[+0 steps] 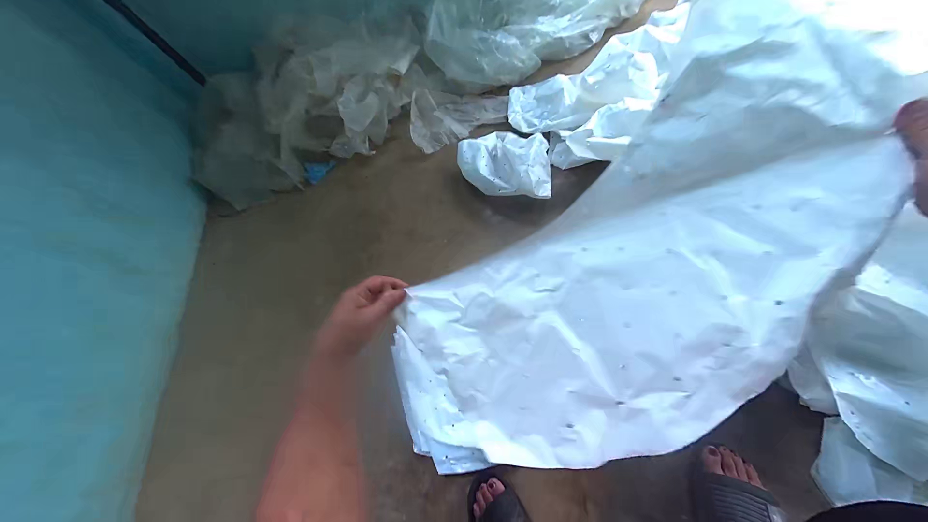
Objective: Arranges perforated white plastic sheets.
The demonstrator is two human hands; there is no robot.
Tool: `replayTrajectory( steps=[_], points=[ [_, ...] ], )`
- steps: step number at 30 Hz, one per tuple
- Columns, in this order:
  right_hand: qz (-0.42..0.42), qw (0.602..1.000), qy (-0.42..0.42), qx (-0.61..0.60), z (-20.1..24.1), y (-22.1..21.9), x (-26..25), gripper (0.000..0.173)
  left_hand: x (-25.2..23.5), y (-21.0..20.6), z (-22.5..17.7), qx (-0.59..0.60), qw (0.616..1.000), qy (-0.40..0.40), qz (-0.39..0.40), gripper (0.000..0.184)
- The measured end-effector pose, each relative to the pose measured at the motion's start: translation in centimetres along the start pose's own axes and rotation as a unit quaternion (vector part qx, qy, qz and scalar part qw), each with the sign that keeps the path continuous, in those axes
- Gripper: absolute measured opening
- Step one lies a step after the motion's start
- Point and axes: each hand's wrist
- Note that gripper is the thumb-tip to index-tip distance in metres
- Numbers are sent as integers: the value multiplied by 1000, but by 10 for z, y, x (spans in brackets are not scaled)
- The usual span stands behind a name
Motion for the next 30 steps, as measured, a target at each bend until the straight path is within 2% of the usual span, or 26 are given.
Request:
replayTrajectory(
  steps=[1,3,6,8,11,15,17,18,19,22,23,25,27,30],
  points=[
    [50,999,-4,22,-3,-17,11,23,4,-1,4,19,996,75,-45,12],
    [162,984,-62,51,-6,-50,40,26,12,-4,22,36,978,178,-99,6],
    [290,937,-181,71,-53,-98,77,29,24,-2,74,19,964,236,-120,31],
    [316,915,-244,60,-87,-128,104,32,28,-3,105,15,955,266,-127,38],
    [321,898,-296,52,-120,-168,141,33,26,-10,138,3,944,308,-117,40],
    [329,870,-348,119,-143,-206,170,36,19,-27,177,-15,927,344,-148,40],
    [304,866,-360,169,-138,-215,175,39,17,-38,179,-96,923,334,-163,49],
    [297,868,-344,199,-131,-217,176,42,20,-43,177,-165,928,304,-141,56],
    [292,878,-305,226,-124,-218,176,48,27,-53,176,-240,934,242,-105,59],
    [297,910,-103,271,-104,-235,185,55,62,-107,176,-361,932,0,18,60],
    [310,910,-28,273,-102,-249,189,57,74,-128,180,-366,928,-54,46,63],
    [319,906,76,270,-108,-285,192,58,89,-151,204,-385,914,-88,88,71],
    [335,895,62,289,-118,-315,176,63,88,-150,234,-413,903,-53,109,78],
    [383,855,-69,342,-140,-337,151,74,83,-130,266,-438,885,8,157,90]
  ],
)
Point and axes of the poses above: each hand's wrist, its own x-axis away from the middle knuckle, its own y-axis out of the back of the hand, z = x × y, and after that the axes turned 7 degrees about z, right-handed
